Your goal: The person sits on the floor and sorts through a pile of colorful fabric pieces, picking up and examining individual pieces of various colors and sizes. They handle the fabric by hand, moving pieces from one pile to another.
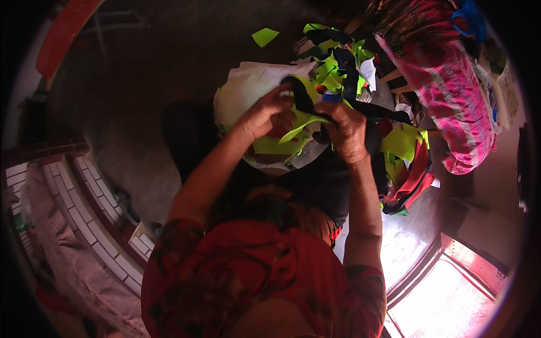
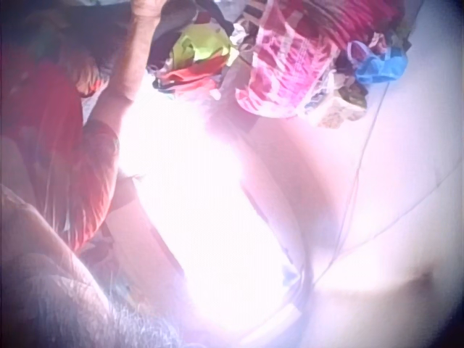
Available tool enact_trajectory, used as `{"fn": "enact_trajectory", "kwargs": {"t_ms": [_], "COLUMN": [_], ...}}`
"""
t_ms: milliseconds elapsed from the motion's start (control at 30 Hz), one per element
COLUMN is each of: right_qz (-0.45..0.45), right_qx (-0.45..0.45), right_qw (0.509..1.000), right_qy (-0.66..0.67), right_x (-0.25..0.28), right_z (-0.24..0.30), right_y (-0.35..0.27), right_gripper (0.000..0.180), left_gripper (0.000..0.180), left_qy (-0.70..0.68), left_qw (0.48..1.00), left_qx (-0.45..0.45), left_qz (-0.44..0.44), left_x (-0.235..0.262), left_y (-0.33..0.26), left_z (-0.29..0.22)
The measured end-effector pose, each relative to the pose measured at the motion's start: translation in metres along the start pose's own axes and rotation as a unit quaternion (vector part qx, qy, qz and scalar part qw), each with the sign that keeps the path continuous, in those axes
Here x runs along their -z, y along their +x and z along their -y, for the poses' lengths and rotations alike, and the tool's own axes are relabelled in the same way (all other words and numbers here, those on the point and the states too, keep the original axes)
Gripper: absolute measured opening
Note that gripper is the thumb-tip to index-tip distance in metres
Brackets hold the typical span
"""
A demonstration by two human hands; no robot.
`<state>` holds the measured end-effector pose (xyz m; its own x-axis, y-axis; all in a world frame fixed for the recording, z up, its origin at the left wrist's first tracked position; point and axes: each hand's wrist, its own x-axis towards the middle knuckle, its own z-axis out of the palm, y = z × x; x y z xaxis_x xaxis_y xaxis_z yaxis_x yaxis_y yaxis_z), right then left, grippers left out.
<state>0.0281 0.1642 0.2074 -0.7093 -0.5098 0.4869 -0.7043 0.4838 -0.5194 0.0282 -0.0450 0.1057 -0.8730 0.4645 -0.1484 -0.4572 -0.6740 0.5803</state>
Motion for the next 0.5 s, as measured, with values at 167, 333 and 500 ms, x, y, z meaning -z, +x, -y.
{"fn": "enact_trajectory", "kwargs": {"t_ms": [167, 333, 500], "right_qz": [-0.073, 0.070, 0.119], "right_qx": [0.085, -0.023, -0.227], "right_qw": [0.993, 0.990, 0.966], "right_qy": [-0.031, -0.116, -0.045], "right_x": [0.000, -0.065, -0.108], "right_z": [0.015, -0.001, -0.034], "right_y": [0.025, -0.015, -0.052], "right_gripper": [0.037, 0.032, 0.021], "left_gripper": [0.051, 0.037, 0.032], "left_qy": [0.082, 0.133, 0.285], "left_qw": [0.990, 0.965, 0.889], "left_qx": [-0.110, -0.087, 0.016], "left_qz": [0.017, -0.206, -0.359], "left_x": [0.001, 0.061, 0.087], "left_y": [-0.027, -0.052, -0.053], "left_z": [-0.067, -0.057, -0.023]}}
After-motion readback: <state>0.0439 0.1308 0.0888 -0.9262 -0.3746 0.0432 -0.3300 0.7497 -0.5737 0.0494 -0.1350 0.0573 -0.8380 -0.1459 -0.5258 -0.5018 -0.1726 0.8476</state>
